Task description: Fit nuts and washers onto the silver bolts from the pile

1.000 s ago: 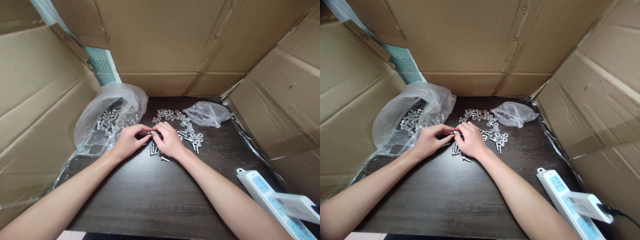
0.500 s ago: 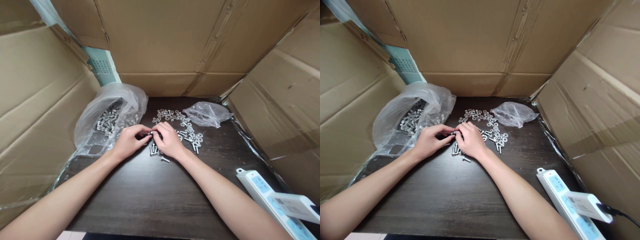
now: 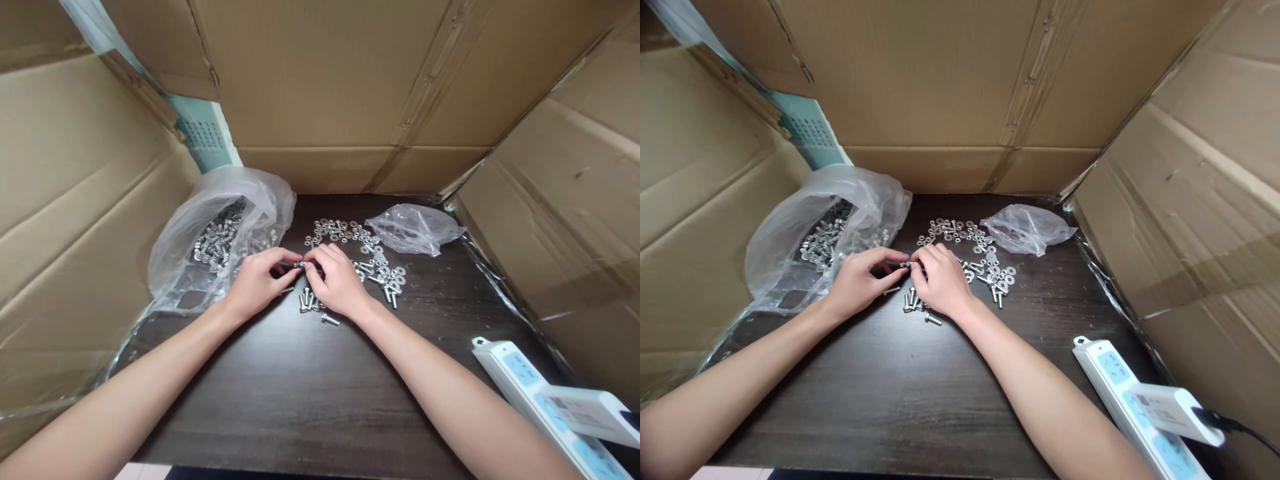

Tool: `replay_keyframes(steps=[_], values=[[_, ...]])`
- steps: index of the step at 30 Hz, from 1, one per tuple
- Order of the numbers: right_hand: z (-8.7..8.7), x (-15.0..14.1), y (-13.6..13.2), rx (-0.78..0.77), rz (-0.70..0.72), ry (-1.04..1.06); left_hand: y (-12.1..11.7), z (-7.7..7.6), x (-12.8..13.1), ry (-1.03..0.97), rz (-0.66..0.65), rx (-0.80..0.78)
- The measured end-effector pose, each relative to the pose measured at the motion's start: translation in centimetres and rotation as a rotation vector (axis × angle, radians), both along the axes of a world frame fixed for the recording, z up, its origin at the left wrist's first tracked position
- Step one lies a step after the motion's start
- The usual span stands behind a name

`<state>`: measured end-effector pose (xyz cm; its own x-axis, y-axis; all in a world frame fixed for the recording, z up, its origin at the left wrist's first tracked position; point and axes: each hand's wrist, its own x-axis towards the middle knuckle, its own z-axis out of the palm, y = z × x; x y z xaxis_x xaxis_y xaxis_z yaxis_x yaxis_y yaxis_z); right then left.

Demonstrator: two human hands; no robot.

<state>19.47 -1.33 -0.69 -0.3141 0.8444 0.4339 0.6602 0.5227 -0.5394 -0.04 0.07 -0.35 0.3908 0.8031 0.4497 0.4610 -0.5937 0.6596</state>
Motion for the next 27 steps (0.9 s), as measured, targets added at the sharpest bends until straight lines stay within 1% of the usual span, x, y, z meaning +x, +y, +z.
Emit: replay_keyframes(steps=[6, 27], values=[[0.07, 0.03, -0.09, 0.032, 0.011, 0.072, 0.04, 0.02, 0.03, -0.009, 0.002, -0.023], [0.12, -0.02, -0.06, -0.005, 0.041, 0.034, -0.14, 0.15, 0.0, -0.02, -0.017, 0.004]])
